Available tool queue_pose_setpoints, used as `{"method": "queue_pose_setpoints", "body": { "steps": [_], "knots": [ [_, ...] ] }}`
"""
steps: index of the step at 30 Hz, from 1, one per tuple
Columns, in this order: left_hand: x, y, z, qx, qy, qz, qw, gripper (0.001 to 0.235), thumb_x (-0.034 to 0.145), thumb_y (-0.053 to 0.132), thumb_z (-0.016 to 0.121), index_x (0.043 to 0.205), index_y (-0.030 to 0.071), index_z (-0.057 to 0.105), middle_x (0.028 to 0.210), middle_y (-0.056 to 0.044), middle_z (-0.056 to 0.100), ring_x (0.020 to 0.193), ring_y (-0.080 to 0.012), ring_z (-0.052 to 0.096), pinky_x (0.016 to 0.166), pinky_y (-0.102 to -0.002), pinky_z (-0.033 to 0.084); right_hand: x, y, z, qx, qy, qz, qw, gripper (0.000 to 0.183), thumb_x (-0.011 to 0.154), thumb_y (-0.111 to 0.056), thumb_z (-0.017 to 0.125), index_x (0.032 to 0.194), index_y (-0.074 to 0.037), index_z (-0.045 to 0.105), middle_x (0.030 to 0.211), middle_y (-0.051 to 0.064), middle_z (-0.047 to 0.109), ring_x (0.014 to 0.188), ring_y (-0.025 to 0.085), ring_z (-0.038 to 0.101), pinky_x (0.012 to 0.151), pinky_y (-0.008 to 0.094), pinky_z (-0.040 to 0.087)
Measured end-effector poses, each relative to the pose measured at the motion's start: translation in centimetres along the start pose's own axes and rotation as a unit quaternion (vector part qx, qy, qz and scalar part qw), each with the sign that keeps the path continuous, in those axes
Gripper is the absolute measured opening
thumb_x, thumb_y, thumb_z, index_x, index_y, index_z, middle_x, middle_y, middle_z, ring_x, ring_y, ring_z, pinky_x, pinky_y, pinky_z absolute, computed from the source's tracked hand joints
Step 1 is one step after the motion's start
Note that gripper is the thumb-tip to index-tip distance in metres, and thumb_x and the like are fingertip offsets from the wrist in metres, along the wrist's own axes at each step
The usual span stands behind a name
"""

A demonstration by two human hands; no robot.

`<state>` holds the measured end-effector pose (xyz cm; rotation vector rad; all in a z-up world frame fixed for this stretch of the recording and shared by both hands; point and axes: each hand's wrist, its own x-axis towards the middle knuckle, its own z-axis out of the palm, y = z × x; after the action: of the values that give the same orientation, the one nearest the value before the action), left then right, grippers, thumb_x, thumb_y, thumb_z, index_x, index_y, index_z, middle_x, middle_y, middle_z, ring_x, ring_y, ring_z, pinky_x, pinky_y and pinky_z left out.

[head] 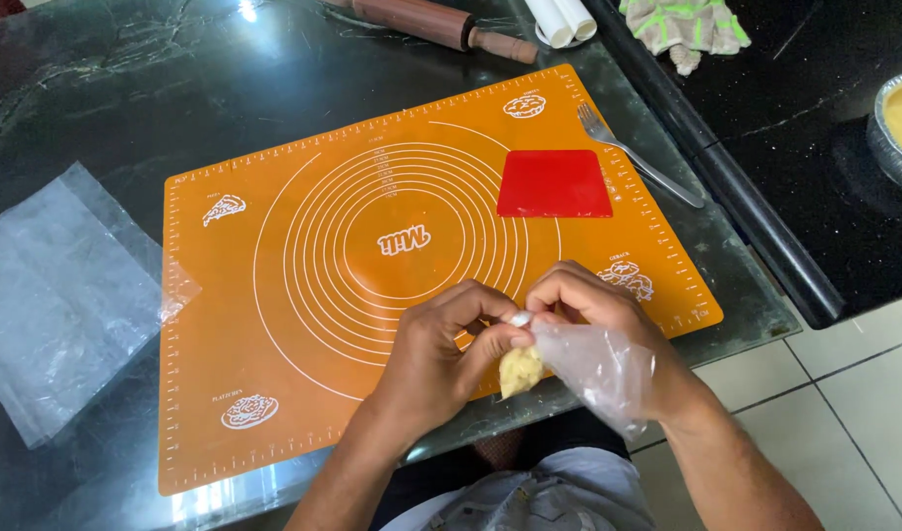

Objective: Dock a tart crust with a fork and gather leftover dough scraps into a plastic bag.

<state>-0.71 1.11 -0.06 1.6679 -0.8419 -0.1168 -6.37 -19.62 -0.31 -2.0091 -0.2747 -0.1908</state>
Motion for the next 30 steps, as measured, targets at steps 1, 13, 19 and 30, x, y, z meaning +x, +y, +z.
{"method": "queue_pose_setpoints", "body": {
  "steps": [1, 13, 19, 30],
  "knots": [
    [0.0, 0.2, -0.3, 0.000, 0.001, -0.001, 1.000, 0.017, 0.091, 0.015, 0.079, 0.099, 0.002, 0.072, 0.096, -0.006, 0.074, 0.084, -0.0148, 0.074, 0.074, -0.030, 0.061, 0.1, -0.5, 0.1, 0.000, -0.002, 0.000, 1.000, 0.009, 0.093, -0.009, 0.068, 0.092, -0.003, 0.062, 0.087, 0.005, 0.060, 0.078, 0.015, 0.057, 0.068, 0.029, 0.047],
    [0.3, -0.5, -0.8, 0.093, 0.068, 0.081, 0.990, 0.025, 0.081, -0.002, 0.073, 0.102, 0.001, 0.060, 0.091, -0.010, 0.068, 0.085, -0.0171, 0.072, 0.078, -0.032, 0.060, 1.3, -3.1, 1.6, -0.088, 0.044, -0.089, 0.991, 0.005, 0.097, -0.005, 0.061, 0.097, -0.001, 0.059, 0.091, 0.009, 0.060, 0.084, 0.023, 0.062, 0.075, 0.033, 0.051],
    [0.6, 0.8, -1.0, 0.020, 0.037, -0.083, 0.996, 0.025, 0.079, 0.002, 0.077, 0.096, 0.004, 0.058, 0.078, -0.003, 0.071, 0.079, -0.0062, 0.071, 0.064, -0.025, 0.055, 1.9, -2.8, 0.5, -0.042, -0.020, -0.048, 0.998, 0.015, 0.089, -0.008, 0.074, 0.096, -0.002, 0.061, 0.089, 0.005, 0.063, 0.079, 0.013, 0.065, 0.069, 0.028, 0.054],
    [0.7, -0.8, -1.3, -0.100, -0.013, -0.010, 0.995, 0.025, 0.092, -0.004, 0.063, 0.117, -0.001, 0.059, 0.106, -0.006, 0.067, 0.102, -0.0097, 0.065, 0.095, -0.028, 0.055, 2.1, -2.4, 2.3, -0.069, 0.121, -0.021, 0.990, 0.021, 0.085, -0.002, 0.073, 0.097, -0.002, 0.057, 0.084, 0.004, 0.068, 0.075, 0.010, 0.069, 0.065, 0.028, 0.057]
  ]
}}
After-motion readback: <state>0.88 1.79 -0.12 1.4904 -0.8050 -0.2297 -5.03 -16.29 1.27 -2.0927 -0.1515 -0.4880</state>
